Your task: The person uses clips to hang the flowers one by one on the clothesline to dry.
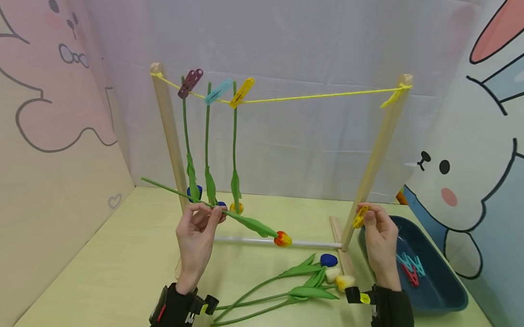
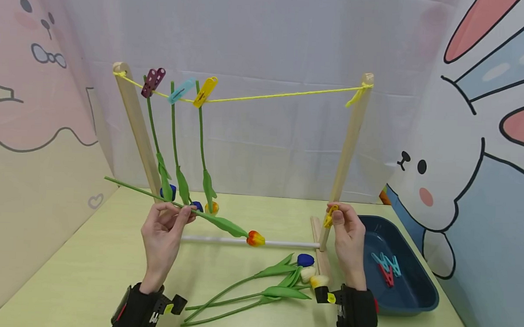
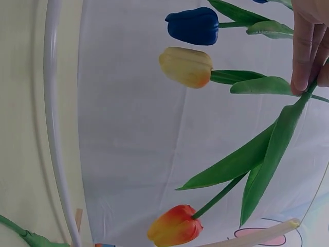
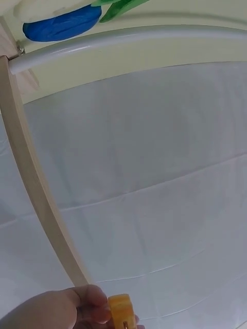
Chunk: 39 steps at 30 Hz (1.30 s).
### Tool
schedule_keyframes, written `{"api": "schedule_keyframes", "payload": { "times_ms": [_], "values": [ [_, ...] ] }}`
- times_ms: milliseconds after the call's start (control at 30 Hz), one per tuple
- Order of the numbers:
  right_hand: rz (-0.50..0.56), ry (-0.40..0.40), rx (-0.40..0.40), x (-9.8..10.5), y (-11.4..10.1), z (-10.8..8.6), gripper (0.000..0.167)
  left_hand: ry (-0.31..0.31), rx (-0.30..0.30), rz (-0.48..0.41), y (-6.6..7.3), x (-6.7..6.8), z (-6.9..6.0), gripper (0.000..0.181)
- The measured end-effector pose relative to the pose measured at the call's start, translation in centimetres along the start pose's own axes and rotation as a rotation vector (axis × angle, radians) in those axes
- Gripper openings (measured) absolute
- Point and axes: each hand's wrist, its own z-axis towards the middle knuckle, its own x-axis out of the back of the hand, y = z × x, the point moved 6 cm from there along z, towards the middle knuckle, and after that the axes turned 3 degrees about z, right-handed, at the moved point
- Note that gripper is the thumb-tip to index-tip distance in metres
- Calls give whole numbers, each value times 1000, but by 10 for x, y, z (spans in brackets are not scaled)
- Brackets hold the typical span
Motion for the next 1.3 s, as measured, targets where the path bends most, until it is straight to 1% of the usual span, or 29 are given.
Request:
{"api": "schedule_keyframes", "payload": {
  "times_ms": [67, 233, 367, 500, 600, 667, 800, 900, 967, 1033, 1133, 1300],
  "values": [
    [-35, -1, -3, -1, 0, 2, 24, -1, 18, 1, -1, -1, 2, 15],
    [-92, -26, 20, -5, -4, 9, 26, -33, 12, -7, 0, -8, 10, 20],
    [-108, -59, 101, -9, -13, 16, 24, -60, 26, 6, 1, -14, 15, 23],
    [-109, -93, 178, -13, -23, 23, 26, -79, 44, 48, 2, -20, 19, 25],
    [-80, -115, 200, -16, -28, 29, 27, -84, 37, 92, 4, -24, 23, 26],
    [-33, -128, 206, -18, -31, 32, 28, -89, 27, 114, 6, -27, 26, 26],
    [12, -152, 216, -22, -36, 38, 26, -112, 26, 129, 8, -33, 31, 25],
    [-9, -175, 234, -26, -40, 43, 21, -135, 26, 119, 10, -38, 35, 26],
    [-24, -187, 238, -29, -44, 47, 20, -150, 15, 122, 12, -41, 38, 26],
    [-43, -199, 254, -33, -48, 50, 20, -165, -3, 129, 13, -43, 41, 24],
    [-69, -203, 275, -39, -55, 56, 24, -173, -21, 161, 15, -47, 45, 23],
    [-77, -205, 321, -47, -64, 66, 27, -181, -22, 177, 16, -52, 49, 20]
  ]
}}
